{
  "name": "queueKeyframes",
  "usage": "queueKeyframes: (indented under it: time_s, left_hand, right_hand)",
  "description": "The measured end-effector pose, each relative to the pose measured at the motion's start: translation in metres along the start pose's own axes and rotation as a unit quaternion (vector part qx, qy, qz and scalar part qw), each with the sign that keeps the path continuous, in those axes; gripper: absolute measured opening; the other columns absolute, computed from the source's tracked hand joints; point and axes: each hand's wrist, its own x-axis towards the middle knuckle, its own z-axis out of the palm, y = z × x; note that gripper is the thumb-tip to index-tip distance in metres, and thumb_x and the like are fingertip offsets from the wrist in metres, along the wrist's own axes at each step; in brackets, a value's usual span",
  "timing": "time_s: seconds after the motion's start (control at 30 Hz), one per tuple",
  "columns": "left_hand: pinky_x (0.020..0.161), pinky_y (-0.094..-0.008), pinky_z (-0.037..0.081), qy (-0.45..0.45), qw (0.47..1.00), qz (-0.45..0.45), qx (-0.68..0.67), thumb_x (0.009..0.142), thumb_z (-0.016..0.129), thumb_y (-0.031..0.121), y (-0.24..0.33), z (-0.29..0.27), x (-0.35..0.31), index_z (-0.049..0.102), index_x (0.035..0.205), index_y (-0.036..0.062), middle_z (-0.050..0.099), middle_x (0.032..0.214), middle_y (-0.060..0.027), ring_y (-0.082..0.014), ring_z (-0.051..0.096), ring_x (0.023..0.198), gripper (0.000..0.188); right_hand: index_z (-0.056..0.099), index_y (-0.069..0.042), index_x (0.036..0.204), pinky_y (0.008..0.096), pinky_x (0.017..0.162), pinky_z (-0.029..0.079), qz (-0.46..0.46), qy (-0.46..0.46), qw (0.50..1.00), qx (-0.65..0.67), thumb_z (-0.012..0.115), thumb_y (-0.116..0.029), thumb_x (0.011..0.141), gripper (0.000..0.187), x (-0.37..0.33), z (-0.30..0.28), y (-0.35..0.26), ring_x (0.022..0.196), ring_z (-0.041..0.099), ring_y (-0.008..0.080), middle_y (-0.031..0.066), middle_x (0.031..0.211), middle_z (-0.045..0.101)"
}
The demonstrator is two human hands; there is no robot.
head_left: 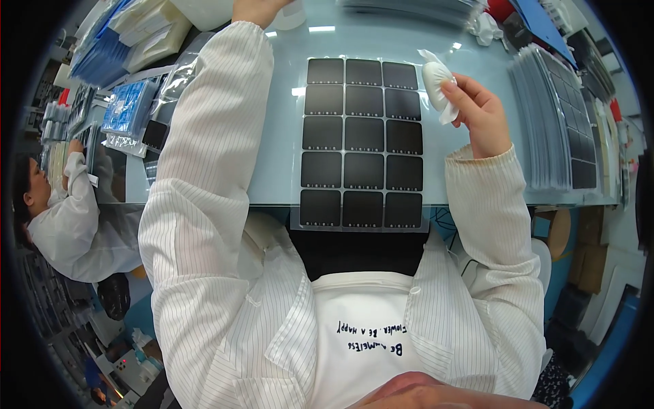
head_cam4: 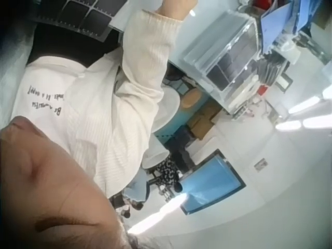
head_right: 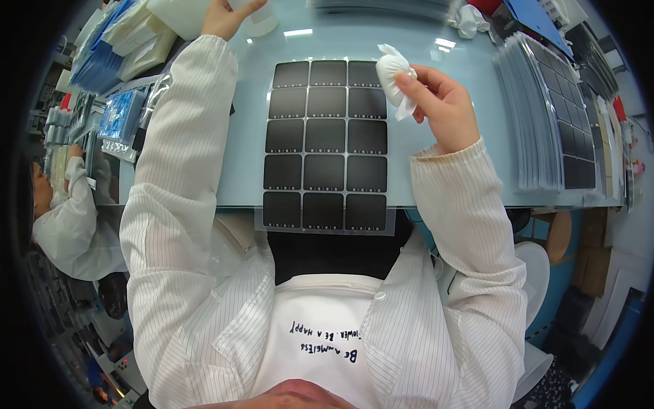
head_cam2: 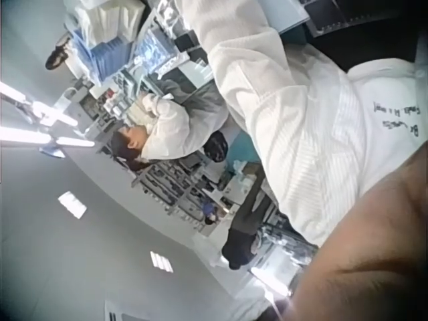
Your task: Inspecting and cleaning individual photographic negatives on a light table.
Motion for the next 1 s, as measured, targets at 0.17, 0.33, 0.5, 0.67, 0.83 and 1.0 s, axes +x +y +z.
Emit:
queueKeyframes:
  time_s: [0.17,0.33,0.5,0.67,0.83,1.0]
  left_hand:
    - [0.092,-0.0351,0.045,-0.001,0.986,-0.015,0.169,0.064,0.082,0.031,-0.018,-0.037,-0.065,0.056,0.122,0.0056,0.060,0.118,-0.0110,-0.0218,0.057,0.107,0.068]
    - [0.084,-0.0357,0.048,-0.154,0.979,0.057,0.124,0.073,0.073,0.014,0.047,-0.078,-0.168,0.062,0.107,0.0021,0.063,0.103,-0.0156,-0.0286,0.060,0.096,0.038]
    - [0.087,-0.0375,0.045,-0.200,0.968,0.020,0.148,0.069,0.074,0.010,0.074,-0.097,-0.227,0.064,0.101,0.0033,0.062,0.105,-0.0142,-0.0307,0.058,0.101,0.034]
    - [0.096,-0.0425,0.039,-0.319,0.931,0.121,0.128,0.062,0.079,0.017,0.102,-0.092,-0.240,0.059,0.114,0.0071,0.053,0.125,-0.0152,-0.0321,0.048,0.118,0.057]
    - [0.098,-0.0464,0.037,-0.381,0.878,0.210,0.199,0.068,0.073,0.026,0.088,-0.086,-0.268,0.058,0.119,0.0099,0.049,0.130,-0.0195,-0.0347,0.047,0.121,0.056]
    - [0.106,-0.0483,0.026,-0.394,0.818,0.262,0.328,0.071,0.065,0.017,0.087,-0.081,-0.262,0.053,0.127,0.0138,0.046,0.137,-0.0130,-0.0265,0.042,0.128,0.058]
  right_hand:
    - [0.064,-0.001,0.100,0.0197,0.052,0.039,-0.242,-0.095,0.945,-0.199,0.069,-0.013,0.079,0.024,0.001,0.038,0.009,0.063,0.051,0.0064,0.0021,0.085,0.060]
    - [0.064,-0.005,0.096,0.0300,0.056,0.049,-0.418,-0.258,0.806,-0.331,0.073,-0.014,0.071,0.028,-0.012,0.093,0.026,0.065,0.060,0.0210,0.0077,0.084,0.056]
    - [0.062,-0.007,0.100,0.0351,0.063,0.050,-0.455,-0.237,0.773,-0.373,0.067,-0.026,0.077,0.030,0.053,0.108,0.026,0.070,0.060,0.0264,0.0079,0.090,0.057]
    - [0.063,-0.004,0.099,0.0349,0.063,0.048,-0.401,-0.062,0.827,-0.389,0.067,-0.029,0.078,0.033,0.118,0.115,0.034,0.070,0.061,0.0267,0.0084,0.092,0.058]
    - [0.062,-0.003,0.094,0.0349,0.060,0.049,-0.477,-0.211,0.776,-0.355,0.068,-0.028,0.078,0.031,0.069,0.136,0.037,0.064,0.061,0.0254,0.0086,0.090,0.058]
    - [0.065,-0.004,0.097,0.0356,0.066,0.048,-0.364,-0.044,0.835,-0.411,0.066,-0.033,0.078,0.035,0.114,0.104,0.026,0.074,0.061,0.0292,0.0098,0.090,0.059]
